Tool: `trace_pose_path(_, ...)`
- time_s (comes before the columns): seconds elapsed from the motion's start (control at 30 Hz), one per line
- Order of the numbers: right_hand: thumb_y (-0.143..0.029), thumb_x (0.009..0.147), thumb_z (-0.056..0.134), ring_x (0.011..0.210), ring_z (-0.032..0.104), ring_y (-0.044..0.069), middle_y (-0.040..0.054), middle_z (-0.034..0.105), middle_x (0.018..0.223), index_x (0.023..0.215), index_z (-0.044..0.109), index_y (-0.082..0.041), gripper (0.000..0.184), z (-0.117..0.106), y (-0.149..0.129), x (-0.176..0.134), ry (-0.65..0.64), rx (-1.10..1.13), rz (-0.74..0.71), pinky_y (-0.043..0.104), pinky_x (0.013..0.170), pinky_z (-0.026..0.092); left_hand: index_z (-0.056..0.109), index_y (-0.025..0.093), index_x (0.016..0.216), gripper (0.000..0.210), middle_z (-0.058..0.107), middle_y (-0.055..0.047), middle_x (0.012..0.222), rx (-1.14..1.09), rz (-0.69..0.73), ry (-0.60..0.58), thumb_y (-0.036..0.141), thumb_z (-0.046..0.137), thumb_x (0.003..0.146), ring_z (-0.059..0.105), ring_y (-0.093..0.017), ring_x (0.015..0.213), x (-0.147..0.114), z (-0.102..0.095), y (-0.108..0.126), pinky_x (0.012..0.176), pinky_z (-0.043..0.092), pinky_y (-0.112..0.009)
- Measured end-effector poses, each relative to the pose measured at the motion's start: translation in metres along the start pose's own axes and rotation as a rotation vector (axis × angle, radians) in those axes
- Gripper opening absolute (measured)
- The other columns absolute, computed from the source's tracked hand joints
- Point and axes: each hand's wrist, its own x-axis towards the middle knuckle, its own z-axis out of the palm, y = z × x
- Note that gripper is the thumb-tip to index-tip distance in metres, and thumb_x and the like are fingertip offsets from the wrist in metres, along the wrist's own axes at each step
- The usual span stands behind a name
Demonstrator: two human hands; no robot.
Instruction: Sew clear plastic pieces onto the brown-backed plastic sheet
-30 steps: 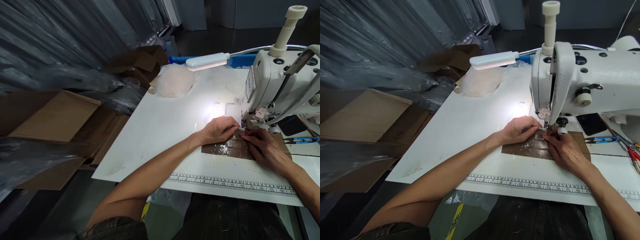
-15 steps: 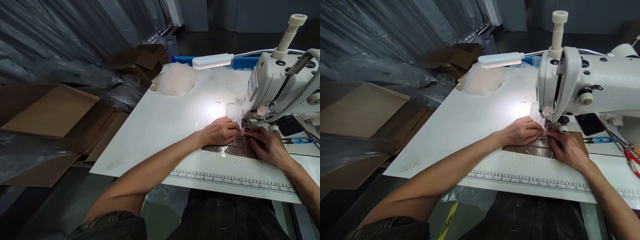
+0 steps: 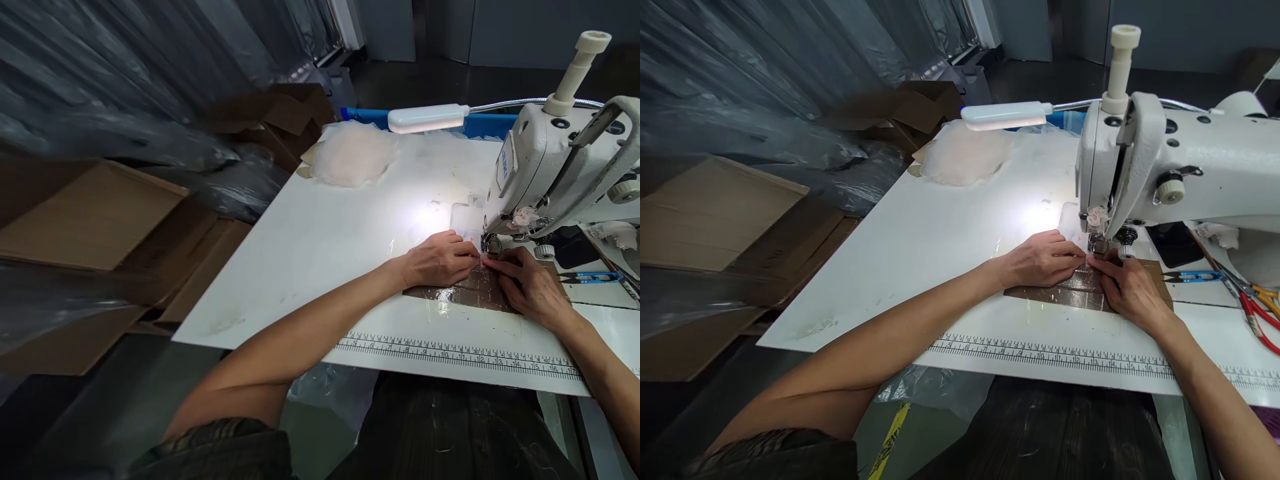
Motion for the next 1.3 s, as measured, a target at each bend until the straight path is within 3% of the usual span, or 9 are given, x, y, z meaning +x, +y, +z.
trace_pose_path(0.13, -0.020, 0.094, 0.044, 0.087, 0.064, 0.021, 0.0127, 0.061, 0.105, 0.126, 0.068, -0.022, 0.040, 0.001, 0.000, 0.000, 0.033, -0.013, -0.040, 0.037, 0.073, 0.060, 0.069, 0.017, 0.089, 0.029, 0.073, -0.003, 0.100, 0.018, 0.004, -0.028, 0.016, 0.042, 0.099, 0.058, -0.012, 0.068, 0.001, -0.001, 0.000, 0.066, 0.043, -0.029)
trace_pose_path(0.37, -0.020, 0.094, 0.045, 0.088, 0.064, 0.022, 0.0129, 0.062, 0.105, 0.118, 0.071, -0.021, 0.036, 0.003, -0.001, 0.000, 0.050, -0.066, -0.135, 0.037, 0.072, 0.061, 0.067, 0.016, 0.090, 0.027, 0.071, -0.005, 0.106, 0.026, 0.002, -0.178, 0.014, 0.041, 0.096, 0.058, -0.013, 0.072, 0.003, -0.006, 0.002, 0.069, 0.041, -0.031)
trace_pose_path(0.63, -0.019, 0.094, 0.045, 0.087, 0.063, 0.023, 0.0145, 0.062, 0.105, 0.121, 0.069, -0.018, 0.036, 0.002, -0.006, 0.001, 0.030, -0.112, -0.107, 0.037, 0.071, 0.060, 0.069, 0.015, 0.097, 0.027, 0.070, -0.007, 0.110, 0.010, -0.046, -0.247, 0.020, 0.042, 0.093, 0.057, -0.017, 0.076, 0.005, -0.012, 0.004, 0.073, 0.040, -0.034)
trace_pose_path(0.97, -0.014, 0.090, 0.039, 0.078, 0.061, 0.023, 0.0171, 0.059, 0.106, 0.129, 0.060, -0.017, 0.044, -0.002, -0.020, 0.012, -0.143, -0.295, -0.010, 0.034, 0.059, 0.056, 0.066, 0.014, 0.112, 0.034, 0.064, -0.012, 0.123, -0.045, -0.133, -0.313, 0.029, 0.041, 0.095, 0.057, -0.021, 0.087, 0.005, -0.016, 0.001, 0.079, 0.041, -0.037)
trace_pose_path(1.13, -0.014, 0.089, 0.042, 0.079, 0.062, 0.023, 0.0178, 0.058, 0.110, 0.132, 0.058, -0.018, 0.046, 0.001, -0.020, 0.014, -0.136, -0.301, 0.004, 0.032, 0.058, 0.054, 0.067, 0.012, 0.108, 0.034, 0.062, -0.012, 0.126, -0.048, -0.144, -0.315, 0.031, 0.043, 0.093, 0.057, -0.021, 0.089, 0.003, -0.014, -0.001, 0.080, 0.041, -0.037)
trace_pose_path(1.3, -0.022, 0.093, 0.039, 0.069, 0.062, 0.021, 0.0180, 0.063, 0.103, 0.124, 0.065, -0.015, 0.040, 0.000, -0.013, 0.011, -0.089, -0.262, 0.010, 0.031, 0.052, 0.050, 0.061, 0.012, 0.121, 0.040, 0.059, -0.013, 0.130, -0.074, -0.175, -0.355, 0.034, 0.042, 0.093, 0.056, -0.023, 0.096, 0.002, -0.014, -0.003, 0.082, 0.041, -0.039)
